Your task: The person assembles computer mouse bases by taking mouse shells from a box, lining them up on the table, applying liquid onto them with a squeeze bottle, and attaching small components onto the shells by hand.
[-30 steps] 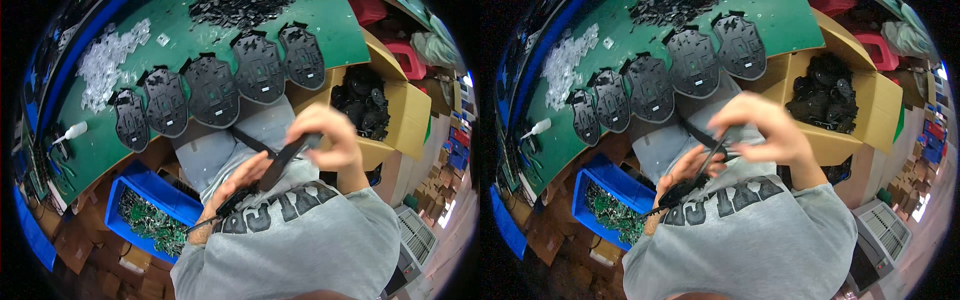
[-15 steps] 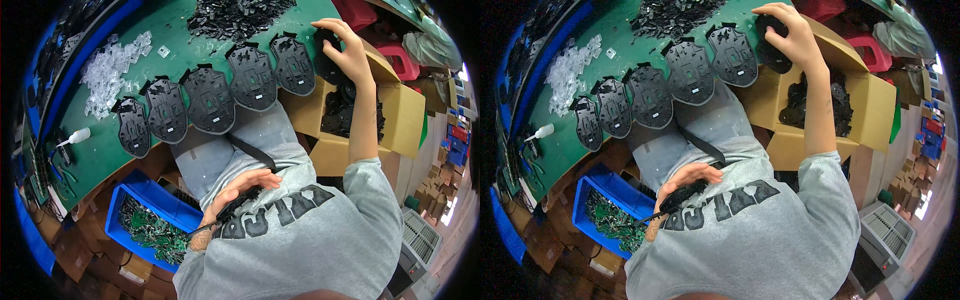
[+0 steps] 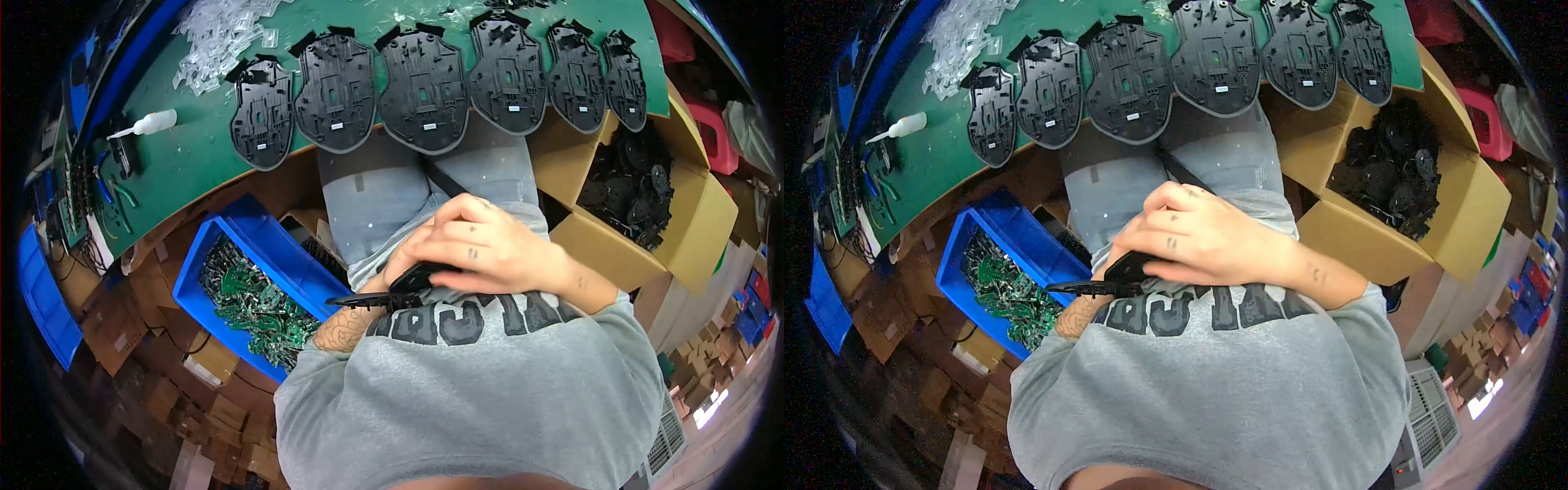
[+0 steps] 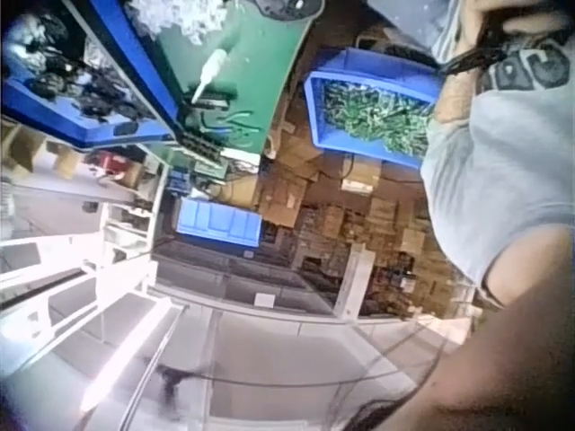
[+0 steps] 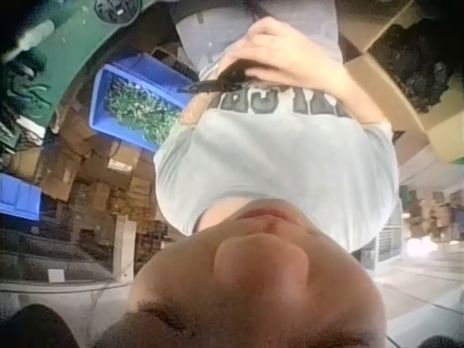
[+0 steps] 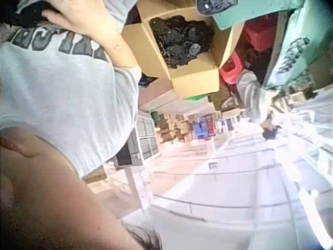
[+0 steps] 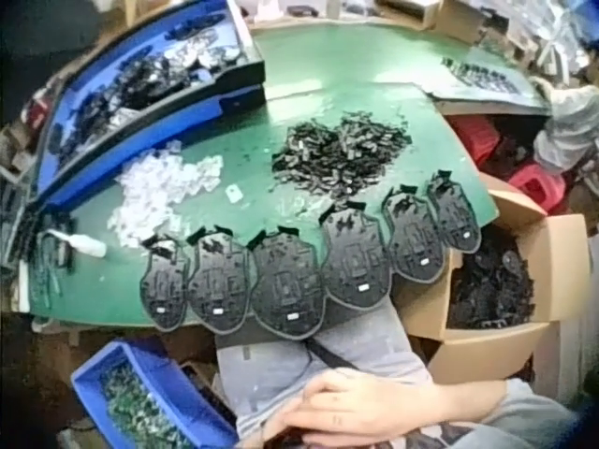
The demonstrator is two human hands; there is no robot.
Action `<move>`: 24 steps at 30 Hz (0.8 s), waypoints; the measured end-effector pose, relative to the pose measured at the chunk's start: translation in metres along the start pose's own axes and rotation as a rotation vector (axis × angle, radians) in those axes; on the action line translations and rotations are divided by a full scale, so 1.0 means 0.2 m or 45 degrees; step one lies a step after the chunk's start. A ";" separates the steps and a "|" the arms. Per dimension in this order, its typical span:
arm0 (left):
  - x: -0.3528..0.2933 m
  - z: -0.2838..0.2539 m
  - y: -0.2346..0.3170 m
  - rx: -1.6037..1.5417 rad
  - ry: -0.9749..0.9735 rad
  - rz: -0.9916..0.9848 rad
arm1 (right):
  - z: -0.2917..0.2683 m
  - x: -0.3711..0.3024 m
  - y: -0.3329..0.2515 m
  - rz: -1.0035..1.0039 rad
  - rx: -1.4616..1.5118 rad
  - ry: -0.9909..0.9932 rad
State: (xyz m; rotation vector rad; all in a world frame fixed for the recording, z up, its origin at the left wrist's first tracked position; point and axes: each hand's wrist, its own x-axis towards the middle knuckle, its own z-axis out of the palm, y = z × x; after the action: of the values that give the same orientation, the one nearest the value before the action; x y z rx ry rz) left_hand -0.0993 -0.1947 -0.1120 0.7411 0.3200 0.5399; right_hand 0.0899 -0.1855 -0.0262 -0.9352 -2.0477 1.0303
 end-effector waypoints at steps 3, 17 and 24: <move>0.07 0.02 0.06 0.474 -0.033 0.285 | 0.01 -0.02 0.02 0.035 0.055 0.085; -0.01 0.11 0.13 -0.400 -0.197 -0.215 | -0.80 -0.48 0.31 0.318 0.164 1.966; 0.02 0.11 0.10 -0.519 -0.235 0.163 | -0.73 -0.50 0.50 0.552 -0.478 2.053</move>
State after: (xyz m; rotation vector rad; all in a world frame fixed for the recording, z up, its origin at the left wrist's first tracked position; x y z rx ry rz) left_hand -0.0925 -0.1921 -0.0820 0.4126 -0.0127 0.6289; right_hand 0.2892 -0.1670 -0.0639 -1.6390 -0.6327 -0.1438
